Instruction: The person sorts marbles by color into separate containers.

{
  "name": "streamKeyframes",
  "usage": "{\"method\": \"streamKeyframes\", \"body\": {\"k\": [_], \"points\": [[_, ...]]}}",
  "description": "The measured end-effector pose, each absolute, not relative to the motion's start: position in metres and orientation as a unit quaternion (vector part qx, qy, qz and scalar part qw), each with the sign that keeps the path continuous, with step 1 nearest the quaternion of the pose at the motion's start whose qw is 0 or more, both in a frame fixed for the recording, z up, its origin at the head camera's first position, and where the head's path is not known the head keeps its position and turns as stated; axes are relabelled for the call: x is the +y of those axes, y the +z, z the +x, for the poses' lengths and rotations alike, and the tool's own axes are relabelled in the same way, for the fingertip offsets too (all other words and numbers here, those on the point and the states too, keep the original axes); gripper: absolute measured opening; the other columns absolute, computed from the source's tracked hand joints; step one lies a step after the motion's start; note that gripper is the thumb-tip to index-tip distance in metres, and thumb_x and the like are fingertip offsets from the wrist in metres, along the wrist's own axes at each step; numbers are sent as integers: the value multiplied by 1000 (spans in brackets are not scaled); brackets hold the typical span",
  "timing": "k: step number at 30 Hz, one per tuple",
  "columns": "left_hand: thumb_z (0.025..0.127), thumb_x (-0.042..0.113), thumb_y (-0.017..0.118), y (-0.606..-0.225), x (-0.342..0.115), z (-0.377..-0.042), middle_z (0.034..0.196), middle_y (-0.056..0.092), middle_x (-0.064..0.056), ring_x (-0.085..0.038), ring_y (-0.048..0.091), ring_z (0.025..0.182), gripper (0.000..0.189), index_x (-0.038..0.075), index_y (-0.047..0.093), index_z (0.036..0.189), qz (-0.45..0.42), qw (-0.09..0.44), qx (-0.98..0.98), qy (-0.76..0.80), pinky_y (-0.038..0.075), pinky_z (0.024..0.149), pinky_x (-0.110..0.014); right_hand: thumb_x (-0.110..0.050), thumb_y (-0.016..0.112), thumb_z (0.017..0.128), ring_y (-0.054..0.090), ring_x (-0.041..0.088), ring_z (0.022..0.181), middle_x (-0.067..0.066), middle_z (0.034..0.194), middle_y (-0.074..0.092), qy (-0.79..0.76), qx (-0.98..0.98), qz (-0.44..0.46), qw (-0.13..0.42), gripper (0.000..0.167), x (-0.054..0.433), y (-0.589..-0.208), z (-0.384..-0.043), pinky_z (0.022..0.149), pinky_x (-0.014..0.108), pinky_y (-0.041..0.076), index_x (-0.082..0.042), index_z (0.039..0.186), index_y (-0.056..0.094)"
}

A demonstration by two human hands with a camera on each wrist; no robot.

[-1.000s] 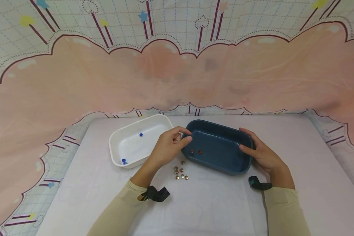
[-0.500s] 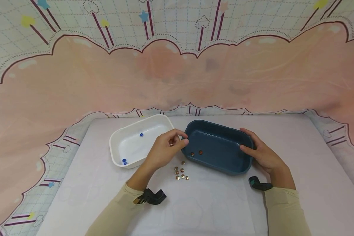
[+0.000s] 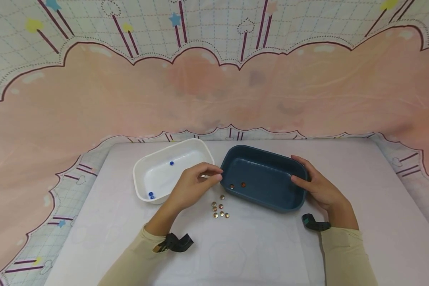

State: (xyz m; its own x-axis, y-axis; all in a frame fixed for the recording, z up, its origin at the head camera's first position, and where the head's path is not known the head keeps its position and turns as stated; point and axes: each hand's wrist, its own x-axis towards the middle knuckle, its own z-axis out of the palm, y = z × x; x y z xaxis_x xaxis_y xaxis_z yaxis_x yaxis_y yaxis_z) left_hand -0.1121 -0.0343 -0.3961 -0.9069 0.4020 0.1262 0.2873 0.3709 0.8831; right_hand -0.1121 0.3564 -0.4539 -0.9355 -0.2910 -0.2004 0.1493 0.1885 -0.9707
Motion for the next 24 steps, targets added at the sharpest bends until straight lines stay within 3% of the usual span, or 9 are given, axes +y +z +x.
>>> {"method": "streamKeyframes", "body": {"k": [6,12,24], "points": [[97,28,71,-400,-41,-109,113,72,6,-10,67,111,22,17,75,116,214,62,821,525,56,99,-35,-10,55,105,-13,48,153,17,170,-15,-637,750,-48,173,74,357,-455,-112,115,78,-4,-29,164,15],[96,25,72,-403,-47,-105,114,72,1,-19,66,117,19,18,75,114,227,62,812,534,53,105,-43,-10,54,106,-9,48,153,17,170,-12,-636,750,-52,174,73,358,-456,-112,115,77,-2,-29,164,15],[95,24,74,-411,-61,-96,117,71,9,-9,64,119,23,16,75,116,259,70,817,511,51,107,-37,-11,55,105,-9,46,154,16,171,-12,-635,751,-51,173,73,357,-456,-113,116,76,-2,-30,164,15]]}}
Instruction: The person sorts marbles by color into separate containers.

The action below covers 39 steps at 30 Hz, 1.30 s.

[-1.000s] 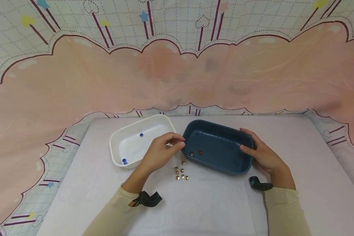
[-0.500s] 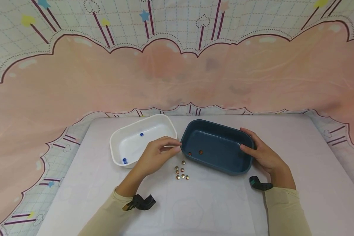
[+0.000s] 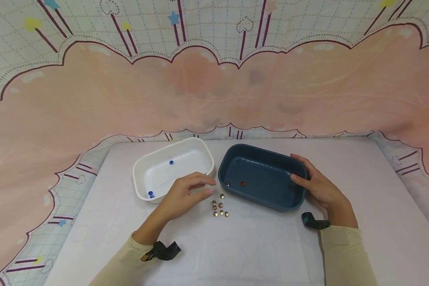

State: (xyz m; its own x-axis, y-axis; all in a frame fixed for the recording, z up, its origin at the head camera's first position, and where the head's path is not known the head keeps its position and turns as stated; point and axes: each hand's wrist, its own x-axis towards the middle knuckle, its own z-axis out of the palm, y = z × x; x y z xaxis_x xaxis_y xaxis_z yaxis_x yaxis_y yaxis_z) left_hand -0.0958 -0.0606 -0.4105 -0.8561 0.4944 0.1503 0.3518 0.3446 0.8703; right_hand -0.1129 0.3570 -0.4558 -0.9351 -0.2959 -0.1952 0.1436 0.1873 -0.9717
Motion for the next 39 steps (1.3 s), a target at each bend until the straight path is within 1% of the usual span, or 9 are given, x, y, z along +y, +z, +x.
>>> {"method": "streamKeyframes", "body": {"k": [3,9,16,20,23,28,32,35,39], "points": [[95,25,74,-413,-64,-95,117,71,9,-9,64,119,24,15,75,116,256,78,821,505,51,108,-38,-11,55,105,-11,46,154,16,171,-13,-636,750,-51,173,73,357,-455,-113,116,76,-3,-30,164,15],[95,29,73,-421,-69,-93,121,71,9,-10,63,123,27,16,74,119,262,86,831,483,51,108,-40,-12,54,106,-9,47,153,17,170,-13,-634,751,-48,178,74,357,-455,-113,116,77,0,-31,164,14],[96,29,72,-430,-71,-91,130,70,-2,-13,60,128,24,19,75,118,273,98,843,454,49,110,-41,-12,55,105,-8,47,153,17,171,-12,-634,751,-45,177,74,358,-456,-113,116,77,1,-31,164,14],[96,28,72,-435,-71,-90,131,70,-2,-15,59,130,22,21,76,116,272,100,851,439,47,112,-44,-12,55,106,-12,47,154,16,170,-14,-634,751,-50,177,74,358,-456,-114,116,77,-1,-30,164,13],[95,27,73,-439,-70,-90,131,70,-2,-15,59,130,20,21,76,114,272,99,854,432,46,112,-45,-13,55,106,-15,47,154,16,170,-16,-632,753,-52,178,75,358,-457,-114,115,77,-4,-30,165,12],[94,23,75,-446,-69,-91,129,71,-5,-17,61,127,21,17,77,113,275,101,855,428,47,110,-46,-13,56,105,-14,47,154,15,170,-16,-629,755,-49,179,75,357,-457,-115,116,77,-3,-30,165,12],[93,23,75,-450,-69,-92,129,71,-6,-17,62,127,22,17,77,114,273,108,858,421,47,110,-45,-13,56,105,-13,47,154,16,171,-15,-629,755,-49,177,75,357,-456,-115,115,77,-2,-30,164,13],[93,23,75,-453,-69,-93,128,71,-5,-17,62,126,23,17,77,115,273,111,861,414,48,110,-43,-14,57,105,-11,48,154,16,171,-14,-628,756,-49,177,76,357,-456,-115,115,78,-1,-30,164,13],[93,24,75,-455,-70,-94,124,72,-1,-15,63,123,23,17,77,115,268,113,867,405,49,108,-41,-14,56,105,-9,48,154,16,171,-12,-627,757,-48,178,75,357,-457,-115,116,77,1,-30,164,13]]}}
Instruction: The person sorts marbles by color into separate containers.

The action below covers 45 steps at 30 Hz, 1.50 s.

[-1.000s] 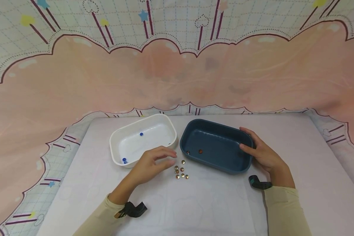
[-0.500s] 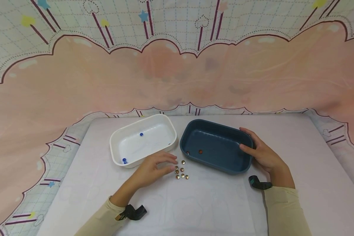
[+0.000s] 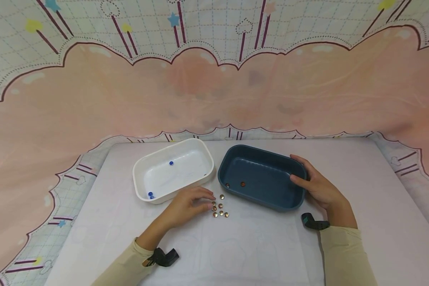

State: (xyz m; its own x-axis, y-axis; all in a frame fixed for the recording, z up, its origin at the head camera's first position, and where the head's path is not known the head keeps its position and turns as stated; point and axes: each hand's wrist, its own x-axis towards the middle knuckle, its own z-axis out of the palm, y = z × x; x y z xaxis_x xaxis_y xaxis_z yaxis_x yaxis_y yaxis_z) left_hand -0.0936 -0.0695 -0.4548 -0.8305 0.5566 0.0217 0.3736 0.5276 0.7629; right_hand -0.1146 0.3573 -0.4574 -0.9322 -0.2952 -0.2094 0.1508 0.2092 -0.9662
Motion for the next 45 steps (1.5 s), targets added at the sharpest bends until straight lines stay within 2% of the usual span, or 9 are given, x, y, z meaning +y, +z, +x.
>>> {"method": "streamKeyframes", "body": {"k": [14,19,26,35,45], "points": [[93,24,75,-464,-69,-98,109,71,6,-10,65,104,19,18,78,112,268,92,880,381,52,89,-28,-12,57,104,-9,48,154,15,171,-12,-631,755,-35,178,76,356,-454,-114,116,77,1,-30,164,15],[93,22,76,-465,-70,-97,106,69,5,-8,62,96,20,18,79,112,266,90,882,379,50,80,-24,-12,57,105,-10,48,154,16,171,-13,-631,754,-38,178,76,356,-454,-113,116,77,0,-30,164,14],[92,24,77,-466,-69,-97,106,67,4,-7,54,88,21,19,79,112,270,84,889,360,44,75,-22,-11,56,105,-10,49,154,18,170,-13,-629,756,-42,176,75,356,-453,-113,115,78,1,-30,164,14],[91,23,78,-469,-67,-96,107,64,3,-11,58,99,21,18,80,112,265,85,893,354,47,83,-26,-11,56,105,-11,49,154,18,170,-13,-630,755,-41,175,75,356,-454,-112,115,78,-1,-30,164,14],[89,22,79,-469,-65,-95,108,63,4,-12,57,104,17,20,81,106,258,85,894,355,48,90,-31,-11,55,105,-10,49,154,17,170,-13,-632,753,-41,176,75,356,-454,-112,115,78,0,-30,164,13]]}}
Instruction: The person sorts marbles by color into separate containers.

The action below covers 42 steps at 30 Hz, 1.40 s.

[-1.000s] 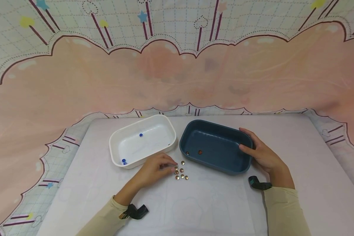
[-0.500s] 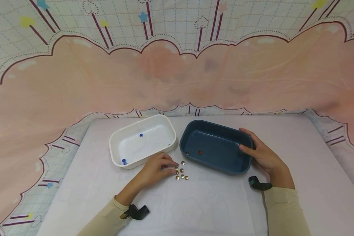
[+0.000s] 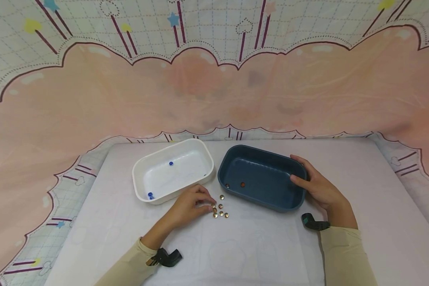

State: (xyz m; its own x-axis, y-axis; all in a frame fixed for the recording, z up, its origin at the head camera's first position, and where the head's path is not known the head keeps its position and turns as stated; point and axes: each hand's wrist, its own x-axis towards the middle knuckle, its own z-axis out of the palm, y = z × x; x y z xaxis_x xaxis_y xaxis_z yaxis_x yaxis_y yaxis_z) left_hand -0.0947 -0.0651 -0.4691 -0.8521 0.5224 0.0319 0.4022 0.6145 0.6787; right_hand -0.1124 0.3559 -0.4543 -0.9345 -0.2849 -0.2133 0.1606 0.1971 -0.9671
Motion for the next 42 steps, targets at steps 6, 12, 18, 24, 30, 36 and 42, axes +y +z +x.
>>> {"method": "streamKeyframes", "body": {"k": [6,12,18,24,30,36,42], "points": [[89,20,80,-468,-64,-93,107,62,4,-12,56,105,12,20,80,101,257,82,899,346,49,92,-32,-11,55,105,-11,49,154,17,170,-14,-630,755,-43,176,75,356,-454,-112,115,78,0,-30,164,13],[89,21,80,-467,-64,-92,107,61,4,-12,57,104,11,19,80,100,258,76,898,347,49,92,-32,-12,56,105,-10,49,154,17,171,-13,-628,757,-43,176,75,357,-454,-114,115,78,0,-31,164,13],[89,22,80,-467,-64,-92,107,61,5,-12,57,103,10,19,80,99,257,74,899,347,49,91,-31,-12,56,105,-10,49,154,17,170,-14,-628,756,-48,177,75,357,-452,-114,115,78,0,-31,164,13],[89,21,80,-466,-65,-92,108,61,4,-12,57,104,10,19,80,99,251,84,896,358,49,90,-31,-10,54,105,-11,48,153,17,170,-14,-633,751,-55,176,74,356,-451,-113,115,78,-2,-30,164,13],[90,21,79,-464,-66,-92,108,60,4,-12,56,105,9,19,79,99,247,92,896,357,48,91,-32,-11,55,105,-10,48,153,17,170,-13,-630,755,-54,176,74,355,-452,-115,115,77,-2,-30,164,14],[90,21,79,-467,-66,-93,108,61,4,-12,56,105,9,19,79,99,254,93,893,360,48,91,-32,-11,55,105,-11,47,154,18,170,-14,-634,752,-46,177,75,356,-453,-113,116,76,-3,-31,164,14],[90,21,78,-468,-66,-93,108,60,4,-12,55,105,9,20,79,99,248,97,893,363,47,91,-32,-11,55,105,-11,46,153,18,170,-14,-638,748,-44,177,74,356,-455,-112,116,76,-4,-31,164,14]]}}
